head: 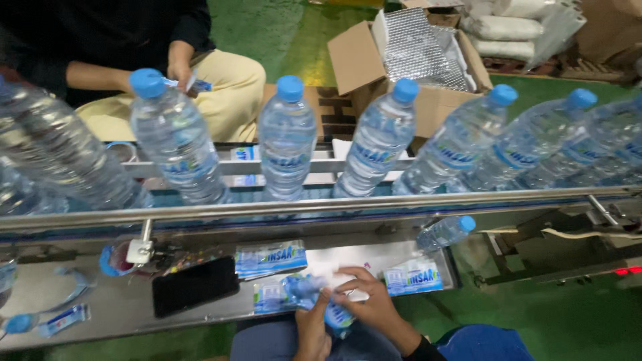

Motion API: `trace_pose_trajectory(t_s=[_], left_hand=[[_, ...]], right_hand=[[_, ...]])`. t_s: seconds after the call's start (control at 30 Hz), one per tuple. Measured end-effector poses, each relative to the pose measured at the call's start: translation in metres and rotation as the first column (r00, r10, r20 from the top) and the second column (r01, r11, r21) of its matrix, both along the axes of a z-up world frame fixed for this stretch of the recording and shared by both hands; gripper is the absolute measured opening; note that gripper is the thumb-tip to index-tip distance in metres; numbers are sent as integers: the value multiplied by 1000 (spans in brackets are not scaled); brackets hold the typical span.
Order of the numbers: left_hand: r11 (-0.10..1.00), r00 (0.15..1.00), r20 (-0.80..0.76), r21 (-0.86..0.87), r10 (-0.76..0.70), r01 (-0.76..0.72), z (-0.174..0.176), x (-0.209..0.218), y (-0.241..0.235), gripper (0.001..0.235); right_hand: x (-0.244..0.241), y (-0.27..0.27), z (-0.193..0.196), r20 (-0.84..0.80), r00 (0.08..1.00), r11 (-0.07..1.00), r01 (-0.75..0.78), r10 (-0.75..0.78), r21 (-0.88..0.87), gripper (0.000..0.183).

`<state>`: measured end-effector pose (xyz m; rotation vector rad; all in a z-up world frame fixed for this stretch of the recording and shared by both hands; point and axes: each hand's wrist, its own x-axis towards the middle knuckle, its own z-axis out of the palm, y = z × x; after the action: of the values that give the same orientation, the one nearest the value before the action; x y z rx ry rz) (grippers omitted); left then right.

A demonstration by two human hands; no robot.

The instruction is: The person sits at a workstation and applies labels to water bottles moving on a conveyor belt. They pick up a label, place it on a bottle, and smooth it down, repeating the process for multiple bottles.

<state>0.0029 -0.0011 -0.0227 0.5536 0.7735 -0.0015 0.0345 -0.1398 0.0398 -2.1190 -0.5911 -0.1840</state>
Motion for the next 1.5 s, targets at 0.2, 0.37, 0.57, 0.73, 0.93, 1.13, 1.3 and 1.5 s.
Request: trace_pose_trajectory(t_s=[0.2, 0.37, 0.57, 0.73, 0.93, 1.13, 1.3, 1.5], left_hand=[[983, 995, 15, -155, -95, 96, -31, -2, 5, 49], [921, 884, 265, 56, -385, 385, -46, 8, 10, 51], [890, 839, 297, 118, -455, 441, -41, 3, 13, 34], [878, 806, 347, 158, -479, 453, -54, 6, 11, 28], [879, 805, 355, 173, -476, 444, -55, 5, 11, 34], [874, 804, 343, 193, -487, 447, -51, 4, 13, 31], [876, 806, 342, 200, -483, 440, -47, 3, 14, 30], [871, 812, 316, 183, -491, 456, -45, 3, 14, 29]], right_hand=[[33, -4, -37, -658, 648, 428, 507, 383, 748, 14], [80, 21, -66, 9, 973, 958, 223, -229, 178, 7], [98, 21, -181, -226, 930, 952, 304, -289, 33, 9], [101, 19, -184, -248, 940, 946, 280, -235, 162, 9], [99, 21, -175, -278, 923, 949, 302, -266, 94, 7], [98, 24, -172, -289, 923, 945, 302, -255, 129, 4], [95, 27, -171, -367, 890, 929, 341, -270, 144, 5], [93, 28, -159, -339, 897, 941, 328, -283, 83, 4]])
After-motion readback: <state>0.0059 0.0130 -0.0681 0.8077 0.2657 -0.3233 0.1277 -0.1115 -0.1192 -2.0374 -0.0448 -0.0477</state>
